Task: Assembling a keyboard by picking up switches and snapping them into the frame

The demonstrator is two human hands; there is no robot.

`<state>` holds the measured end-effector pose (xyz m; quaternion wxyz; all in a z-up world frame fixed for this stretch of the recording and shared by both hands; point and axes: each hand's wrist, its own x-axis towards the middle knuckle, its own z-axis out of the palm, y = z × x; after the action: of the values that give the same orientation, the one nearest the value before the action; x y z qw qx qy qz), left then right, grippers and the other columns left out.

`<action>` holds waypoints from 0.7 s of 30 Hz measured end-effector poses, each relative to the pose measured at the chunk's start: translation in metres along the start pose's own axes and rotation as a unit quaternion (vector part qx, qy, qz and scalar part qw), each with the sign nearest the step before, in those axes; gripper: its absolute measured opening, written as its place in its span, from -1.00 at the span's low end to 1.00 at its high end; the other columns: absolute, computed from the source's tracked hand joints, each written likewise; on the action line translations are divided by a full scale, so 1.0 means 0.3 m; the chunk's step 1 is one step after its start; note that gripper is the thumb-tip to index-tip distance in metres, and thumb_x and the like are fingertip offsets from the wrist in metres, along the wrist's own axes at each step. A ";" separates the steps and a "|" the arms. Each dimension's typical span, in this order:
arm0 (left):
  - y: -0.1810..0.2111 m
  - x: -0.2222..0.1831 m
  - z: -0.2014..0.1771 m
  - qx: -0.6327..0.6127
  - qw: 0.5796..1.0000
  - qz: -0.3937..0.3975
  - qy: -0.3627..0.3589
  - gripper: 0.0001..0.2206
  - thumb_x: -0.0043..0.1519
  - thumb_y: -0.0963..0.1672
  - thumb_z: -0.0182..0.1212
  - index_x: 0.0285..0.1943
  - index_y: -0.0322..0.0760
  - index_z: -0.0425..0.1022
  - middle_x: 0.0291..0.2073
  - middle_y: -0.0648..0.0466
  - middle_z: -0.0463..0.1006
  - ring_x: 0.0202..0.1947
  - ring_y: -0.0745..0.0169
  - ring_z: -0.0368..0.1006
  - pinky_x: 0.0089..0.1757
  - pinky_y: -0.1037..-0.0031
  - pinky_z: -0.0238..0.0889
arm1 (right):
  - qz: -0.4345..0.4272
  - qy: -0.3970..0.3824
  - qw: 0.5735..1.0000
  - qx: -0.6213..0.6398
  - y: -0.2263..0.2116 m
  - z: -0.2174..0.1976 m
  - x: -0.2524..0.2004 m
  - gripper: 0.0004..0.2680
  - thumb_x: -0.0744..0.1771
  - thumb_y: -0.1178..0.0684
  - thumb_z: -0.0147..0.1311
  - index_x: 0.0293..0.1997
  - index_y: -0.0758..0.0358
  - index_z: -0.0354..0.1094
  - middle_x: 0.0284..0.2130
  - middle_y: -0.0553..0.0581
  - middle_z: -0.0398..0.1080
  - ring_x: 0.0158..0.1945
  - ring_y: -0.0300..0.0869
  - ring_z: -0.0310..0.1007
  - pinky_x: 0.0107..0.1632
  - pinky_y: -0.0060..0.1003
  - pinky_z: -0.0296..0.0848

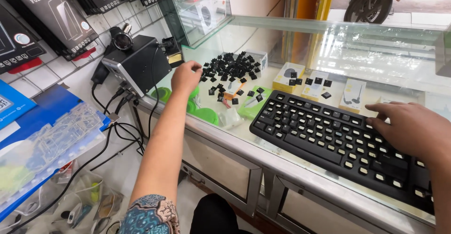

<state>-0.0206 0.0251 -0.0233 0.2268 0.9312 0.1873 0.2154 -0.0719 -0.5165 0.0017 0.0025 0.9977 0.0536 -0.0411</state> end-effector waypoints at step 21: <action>-0.058 -0.010 0.001 -0.096 0.994 -0.035 0.045 -0.84 0.24 -0.03 0.23 -0.05 0.06 0.63 -0.24 0.25 0.69 -0.19 0.19 0.56 -0.22 0.24 0.32 | -0.013 0.046 0.999 -0.009 0.055 0.085 0.051 -0.65 0.37 -0.32 -0.10 0.32 -0.40 0.38 0.20 -0.23 0.52 0.32 -0.14 0.47 0.11 -0.20 0.53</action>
<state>-0.0275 0.0379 -0.0334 0.3137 0.8873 0.2087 0.2659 -0.0571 -0.5314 -0.0251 0.0087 0.9977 0.0667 0.0048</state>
